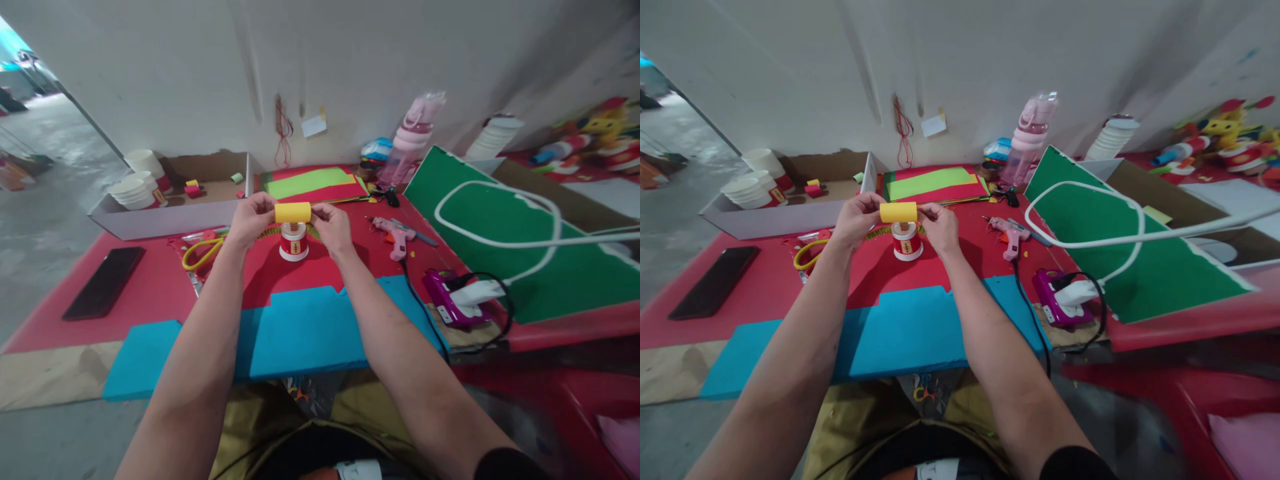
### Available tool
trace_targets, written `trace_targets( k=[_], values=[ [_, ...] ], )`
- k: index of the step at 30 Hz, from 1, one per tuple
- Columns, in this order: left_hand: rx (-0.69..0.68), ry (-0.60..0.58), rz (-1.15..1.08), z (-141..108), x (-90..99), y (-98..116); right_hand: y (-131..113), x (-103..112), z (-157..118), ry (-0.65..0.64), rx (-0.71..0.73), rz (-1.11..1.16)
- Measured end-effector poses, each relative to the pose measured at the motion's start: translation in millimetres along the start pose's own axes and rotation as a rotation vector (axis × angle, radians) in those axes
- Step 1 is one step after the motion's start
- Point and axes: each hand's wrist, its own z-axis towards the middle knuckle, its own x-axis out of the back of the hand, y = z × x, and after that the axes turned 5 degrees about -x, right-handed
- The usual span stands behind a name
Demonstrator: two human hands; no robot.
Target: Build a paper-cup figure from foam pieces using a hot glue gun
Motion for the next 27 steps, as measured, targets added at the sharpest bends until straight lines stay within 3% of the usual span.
trace_targets(
  k=[8,13,17,21,27],
  values=[
    [-0.041,-0.01,-0.006,-0.3,-1.2,-0.1,-0.5,-0.1,0.2,-0.006,0.003,-0.002],
    [-0.001,-0.202,-0.084,-2.7,10.7,10.3,-1.6,-1.4,0.2,0.001,-0.011,-0.014],
    [0.016,-0.298,0.034,-4.8,17.1,17.5,0.3,-0.3,1.7,-0.002,0.002,-0.017],
    [0.041,-0.27,0.247,-7.6,8.8,18.9,2.4,1.8,2.9,-0.006,0.025,-0.042],
    [0.029,-0.246,0.194,-7.5,-3.5,5.2,-3.0,4.1,1.3,0.019,0.077,-0.126]
  ],
)
